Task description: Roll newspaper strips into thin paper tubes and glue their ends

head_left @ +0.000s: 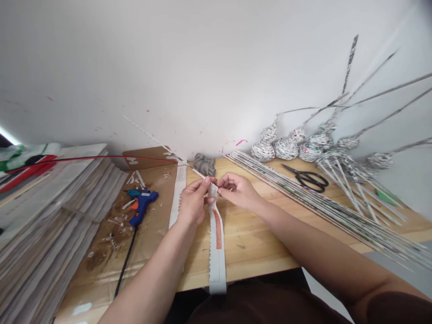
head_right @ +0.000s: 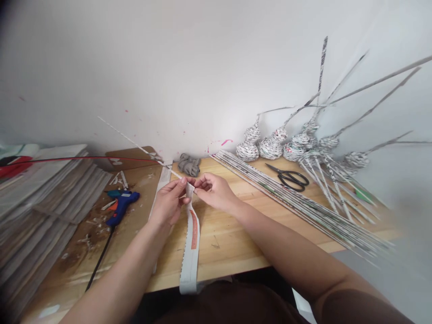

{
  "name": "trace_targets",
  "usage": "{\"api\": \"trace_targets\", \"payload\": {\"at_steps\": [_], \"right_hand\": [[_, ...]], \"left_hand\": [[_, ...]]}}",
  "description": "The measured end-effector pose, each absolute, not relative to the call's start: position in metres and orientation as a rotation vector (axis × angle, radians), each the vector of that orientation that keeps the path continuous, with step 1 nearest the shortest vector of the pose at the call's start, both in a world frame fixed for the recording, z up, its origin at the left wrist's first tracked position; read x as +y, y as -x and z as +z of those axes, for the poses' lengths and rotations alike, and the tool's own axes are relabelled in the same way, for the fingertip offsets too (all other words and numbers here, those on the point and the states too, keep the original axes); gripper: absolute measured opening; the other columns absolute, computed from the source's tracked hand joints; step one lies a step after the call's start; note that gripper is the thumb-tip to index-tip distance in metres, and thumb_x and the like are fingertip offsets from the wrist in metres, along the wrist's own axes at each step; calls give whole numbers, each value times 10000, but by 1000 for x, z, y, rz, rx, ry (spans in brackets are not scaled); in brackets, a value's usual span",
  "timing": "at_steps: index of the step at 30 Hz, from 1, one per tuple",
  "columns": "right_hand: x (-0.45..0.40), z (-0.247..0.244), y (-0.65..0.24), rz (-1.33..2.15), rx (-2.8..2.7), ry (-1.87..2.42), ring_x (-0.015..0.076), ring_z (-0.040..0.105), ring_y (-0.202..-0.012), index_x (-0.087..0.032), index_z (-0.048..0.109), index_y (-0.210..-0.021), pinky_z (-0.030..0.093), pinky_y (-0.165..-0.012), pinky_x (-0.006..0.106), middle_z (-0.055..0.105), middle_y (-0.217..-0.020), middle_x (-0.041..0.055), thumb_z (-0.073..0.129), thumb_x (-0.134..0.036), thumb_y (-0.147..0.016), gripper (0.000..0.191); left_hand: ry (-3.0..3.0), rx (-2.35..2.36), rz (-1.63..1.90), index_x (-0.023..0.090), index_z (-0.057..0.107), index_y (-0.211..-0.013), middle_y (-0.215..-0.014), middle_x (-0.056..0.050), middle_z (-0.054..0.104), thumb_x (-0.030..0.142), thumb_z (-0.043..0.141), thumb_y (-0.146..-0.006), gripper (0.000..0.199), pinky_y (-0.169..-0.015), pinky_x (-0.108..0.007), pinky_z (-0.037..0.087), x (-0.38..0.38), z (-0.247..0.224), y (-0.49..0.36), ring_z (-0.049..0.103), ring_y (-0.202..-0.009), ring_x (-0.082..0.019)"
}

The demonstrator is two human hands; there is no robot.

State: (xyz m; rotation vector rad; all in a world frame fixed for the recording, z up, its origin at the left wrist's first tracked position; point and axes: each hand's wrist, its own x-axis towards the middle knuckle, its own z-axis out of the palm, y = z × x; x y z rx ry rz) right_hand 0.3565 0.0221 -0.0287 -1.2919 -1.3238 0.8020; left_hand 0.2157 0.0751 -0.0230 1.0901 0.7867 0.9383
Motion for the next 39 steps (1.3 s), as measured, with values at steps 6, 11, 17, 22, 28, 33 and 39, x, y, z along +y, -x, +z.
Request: {"api": "trace_targets", "payload": {"at_steps": [6,11,17,22,28,33,39], "right_hand": [[22,-26,-357,1124,-1200,1365,133,600,-638,-179,596,-864,375,-445,194,642,-730,22,588,-310,-763,165],[25,-34,-364,962,-1331,1432,116,563,-621,-155,641,-772,395,-525,215,642,-701,20,618,-321,-747,169],[23,-35,-362,956,-1390,1393,105,550,-613,-157,625,-822,418,-580,225,640,-728,6,629,-312,-740,176],[24,-36,-355,876,-1322,1440,96,532,-564,-163,595,-718,371,-512,206,607,-646,-11,592,-229,-734,68],[23,-32,-351,1058,-1173,1350,123,570,-617,-172,598,-825,384,-475,207,619,-714,9,636,-328,-732,186],[27,-47,-343,878,-1129,1308,116,549,-586,-182,538,-723,443,-569,244,599,-662,-9,625,-373,-755,212],[25,-49,-340,795,-1171,1338,129,580,-640,-183,565,-742,453,-612,254,643,-735,8,593,-319,-775,142]], "left_hand": [[-1099,771,917,147,712,-866,-921,-76,686,474,722,-655,389,-424,-138,406,77,-28,-216,601,-688,-116],[-1086,767,903,138,705,-862,-919,-80,690,451,729,-655,375,-431,-145,422,78,-29,-216,596,-666,-107],[-1071,797,905,141,697,-843,-864,-62,686,445,718,-671,350,-452,-153,444,77,-24,-216,591,-624,-92],[-1114,801,936,142,699,-876,-841,-67,686,464,706,-680,377,-403,-141,381,78,-25,-215,602,-640,-110],[-1174,802,974,147,719,-863,-867,-57,690,480,703,-675,383,-375,-152,313,79,-28,-215,517,-551,-69],[-1160,787,987,154,724,-861,-915,-57,692,466,711,-668,366,-372,-152,302,75,-30,-218,508,-554,-63],[-1070,791,986,144,693,-842,-883,-63,688,442,707,-684,338,-436,-150,417,76,-31,-219,609,-655,-109]]}}
